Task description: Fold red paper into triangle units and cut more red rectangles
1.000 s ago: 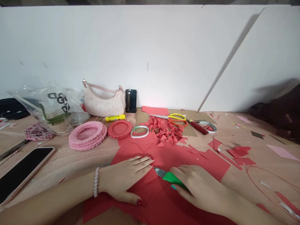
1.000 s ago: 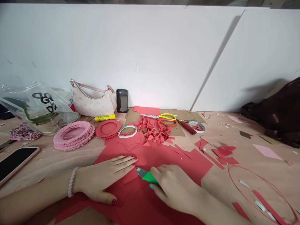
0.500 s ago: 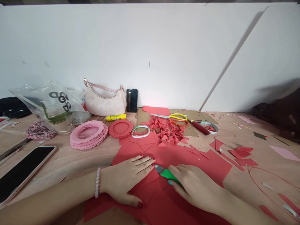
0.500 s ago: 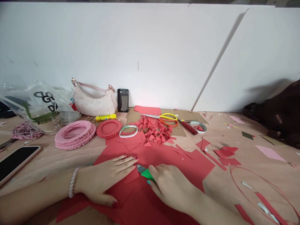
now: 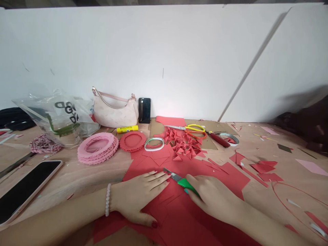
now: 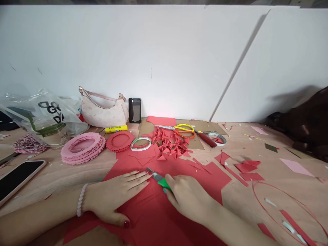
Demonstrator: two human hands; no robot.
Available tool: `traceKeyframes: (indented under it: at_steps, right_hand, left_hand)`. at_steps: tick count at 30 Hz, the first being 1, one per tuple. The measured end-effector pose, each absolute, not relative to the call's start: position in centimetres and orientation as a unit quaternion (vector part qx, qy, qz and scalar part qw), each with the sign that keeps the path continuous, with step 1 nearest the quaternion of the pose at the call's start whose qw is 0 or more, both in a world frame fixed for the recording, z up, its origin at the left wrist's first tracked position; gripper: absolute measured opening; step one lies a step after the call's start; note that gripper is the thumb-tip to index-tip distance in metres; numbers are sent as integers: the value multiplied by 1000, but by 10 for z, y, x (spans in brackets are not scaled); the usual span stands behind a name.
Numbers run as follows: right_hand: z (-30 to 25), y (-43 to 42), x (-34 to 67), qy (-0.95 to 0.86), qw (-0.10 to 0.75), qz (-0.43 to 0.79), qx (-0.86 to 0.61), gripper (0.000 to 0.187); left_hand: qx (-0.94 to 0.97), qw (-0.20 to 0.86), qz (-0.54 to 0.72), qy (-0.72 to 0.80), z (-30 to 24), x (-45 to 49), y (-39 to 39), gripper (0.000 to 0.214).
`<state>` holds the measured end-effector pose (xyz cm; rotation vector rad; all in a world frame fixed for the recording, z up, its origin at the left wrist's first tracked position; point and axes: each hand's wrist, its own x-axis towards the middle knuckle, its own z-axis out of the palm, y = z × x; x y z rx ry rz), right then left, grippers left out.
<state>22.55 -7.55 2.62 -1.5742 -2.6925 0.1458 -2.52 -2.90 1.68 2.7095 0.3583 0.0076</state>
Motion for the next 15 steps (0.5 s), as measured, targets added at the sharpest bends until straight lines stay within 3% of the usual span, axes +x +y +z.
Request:
traceKeyframes:
  at_steps: [4,8,11,15]
  right_hand:
    - [30,-77,242,-844,11,47,-535,13]
    - [31,-80,247,-833,6,0,-554,17]
    - [30,-83,244,-832,2,-34,-554,19]
    - [29,-85,239,-836,3,-44,-548,20]
  left_hand:
    - [971,197,-7,133,21,-24,-30,77]
    - [974,168,25,151,31,-15,-20,40]
    - [981,149,26,124,42,-2,-7,27]
    - [985,109,-58,122,51,20,7,24]
